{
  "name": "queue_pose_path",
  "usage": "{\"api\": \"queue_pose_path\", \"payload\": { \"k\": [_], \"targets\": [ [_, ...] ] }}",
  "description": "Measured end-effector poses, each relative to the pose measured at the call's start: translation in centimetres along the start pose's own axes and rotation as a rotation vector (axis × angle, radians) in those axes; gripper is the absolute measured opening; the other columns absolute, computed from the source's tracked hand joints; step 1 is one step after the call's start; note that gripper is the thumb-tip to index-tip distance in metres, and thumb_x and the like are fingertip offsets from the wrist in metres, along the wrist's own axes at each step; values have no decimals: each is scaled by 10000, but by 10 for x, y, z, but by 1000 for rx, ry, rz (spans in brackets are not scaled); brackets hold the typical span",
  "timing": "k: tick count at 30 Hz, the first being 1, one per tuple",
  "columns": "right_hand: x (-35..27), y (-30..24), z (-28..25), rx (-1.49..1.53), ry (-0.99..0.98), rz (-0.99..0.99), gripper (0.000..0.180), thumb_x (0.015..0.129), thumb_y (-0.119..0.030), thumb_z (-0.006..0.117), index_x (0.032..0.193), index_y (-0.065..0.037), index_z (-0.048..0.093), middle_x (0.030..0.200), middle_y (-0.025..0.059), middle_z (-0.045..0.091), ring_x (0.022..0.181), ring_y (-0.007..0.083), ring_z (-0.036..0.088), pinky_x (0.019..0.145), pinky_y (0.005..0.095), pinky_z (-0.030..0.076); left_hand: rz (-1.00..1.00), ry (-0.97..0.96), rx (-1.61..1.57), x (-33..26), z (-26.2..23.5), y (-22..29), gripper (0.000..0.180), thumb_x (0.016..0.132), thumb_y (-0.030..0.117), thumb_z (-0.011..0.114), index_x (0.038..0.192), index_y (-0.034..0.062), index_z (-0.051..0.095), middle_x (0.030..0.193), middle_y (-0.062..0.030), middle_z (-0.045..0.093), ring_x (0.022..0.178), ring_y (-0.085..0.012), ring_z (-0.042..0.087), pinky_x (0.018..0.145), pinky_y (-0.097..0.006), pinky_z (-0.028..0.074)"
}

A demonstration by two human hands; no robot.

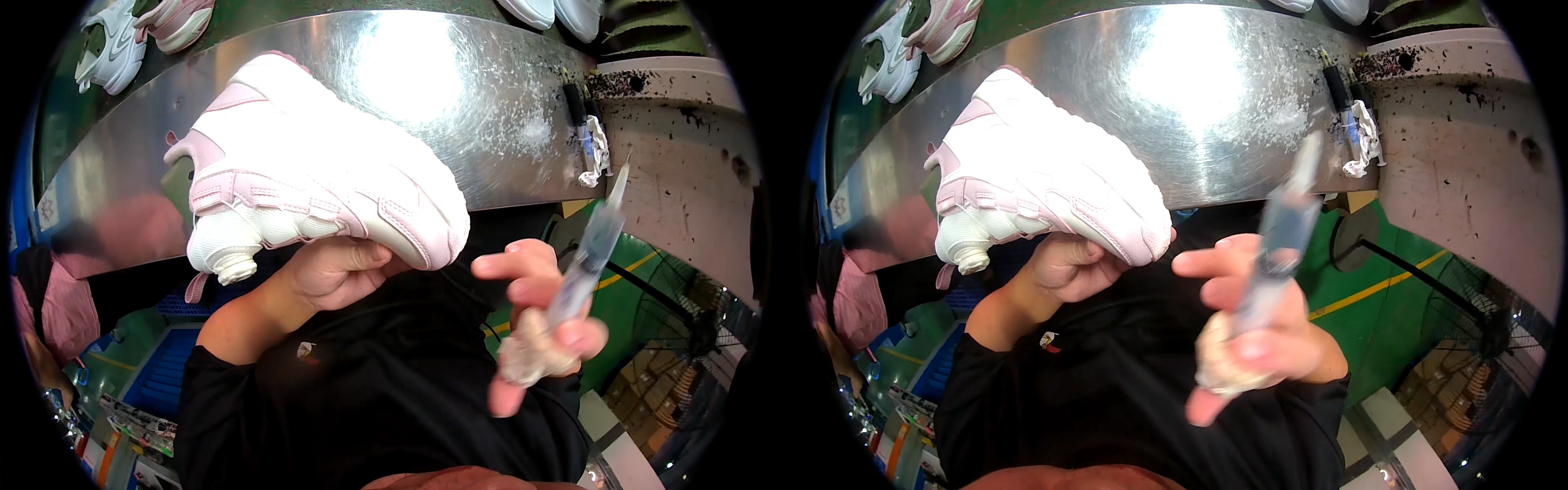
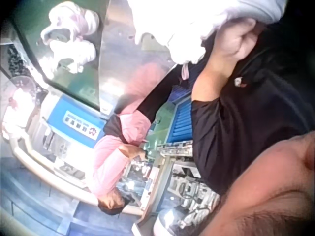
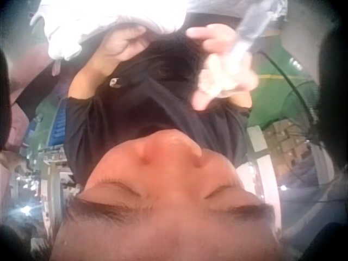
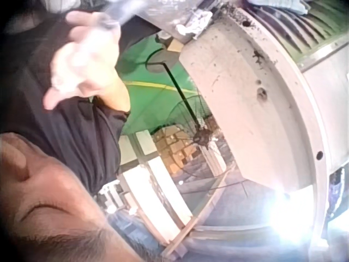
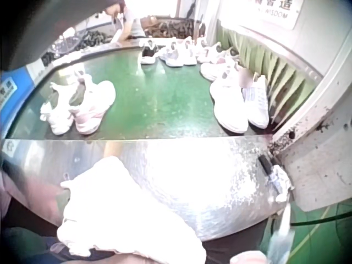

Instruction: The person uses a syringe to apply glue along the seams of white and pink sneakers on a factory assembly line. They pick up each shoe, inject glue into the sole and upper seams, and place the shoe back on the conveyor.

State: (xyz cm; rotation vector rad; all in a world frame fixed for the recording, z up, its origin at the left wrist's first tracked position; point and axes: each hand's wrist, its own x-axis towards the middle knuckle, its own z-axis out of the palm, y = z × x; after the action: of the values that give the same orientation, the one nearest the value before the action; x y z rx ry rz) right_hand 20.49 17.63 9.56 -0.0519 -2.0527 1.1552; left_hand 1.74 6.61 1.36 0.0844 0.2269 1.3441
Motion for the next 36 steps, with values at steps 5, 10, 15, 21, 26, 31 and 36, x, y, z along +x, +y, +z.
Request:
{"api": "queue_pose_path", "payload": {
  "k": [5,10,15,21,26,31,36],
  "targets": [
    [-10,26,23,577,385,424,873,710,-643,632,1315,-128,270,1177,130,490,1155,361,476,992,506,374,18,74,61,-1,-6,-3,579,803,179,664,1306,17,427,1318,-153,473,1256,-312,416,1064,-406,320],
    [-11,13,25,649,454,599,906,668,-651,664,1296,-118,286,1129,130,483,1012,257,558,893,436,474,-9,98,119,-6,0,-1,575,842,214,622,1347,65,389,1356,-102,434,1250,-267,415,1046,-407,325],
    [-15,18,-7,487,463,669,925,611,-592,741,1236,-62,312,1025,149,534,832,287,636,671,346,557,117,358,198,-77,9,26,705,810,263,593,1394,23,279,1351,-167,427,1242,-345,421,1068,-519,279],
    [-23,51,-15,406,489,738,899,612,-575,770,1220,-46,373,987,92,552,848,164,544,710,262,456,213,500,446,-65,19,88,804,666,160,732,1333,-34,326,1252,-158,510,1139,-247,531,1007,-371,402],
    [-23,55,-17,314,415,713,888,620,-577,766,1211,-24,401,987,55,487,862,143,519,753,258,410,289,265,524,104,13,143,548,856,142,581,1303,-68,343,1250,-188,499,1108,-261,543,967,-390,444],
    [-23,60,-20,270,292,506,814,589,-427,847,1166,-18,445,969,83,500,875,175,526,780,299,464,218,298,578,184,20,137,502,897,185,561,1270,-90,368,1224,-248,494,1040,-312,560,921,-352,476],
    [-30,61,-26,298,307,541,784,583,-362,867,1156,-36,442,975,87,514,884,181,526,773,297,472,445,448,910,109,9,161,247,878,106,566,1054,-3,431,950,-157,549,811,-240,619,686,-339,534]
  ]
}}
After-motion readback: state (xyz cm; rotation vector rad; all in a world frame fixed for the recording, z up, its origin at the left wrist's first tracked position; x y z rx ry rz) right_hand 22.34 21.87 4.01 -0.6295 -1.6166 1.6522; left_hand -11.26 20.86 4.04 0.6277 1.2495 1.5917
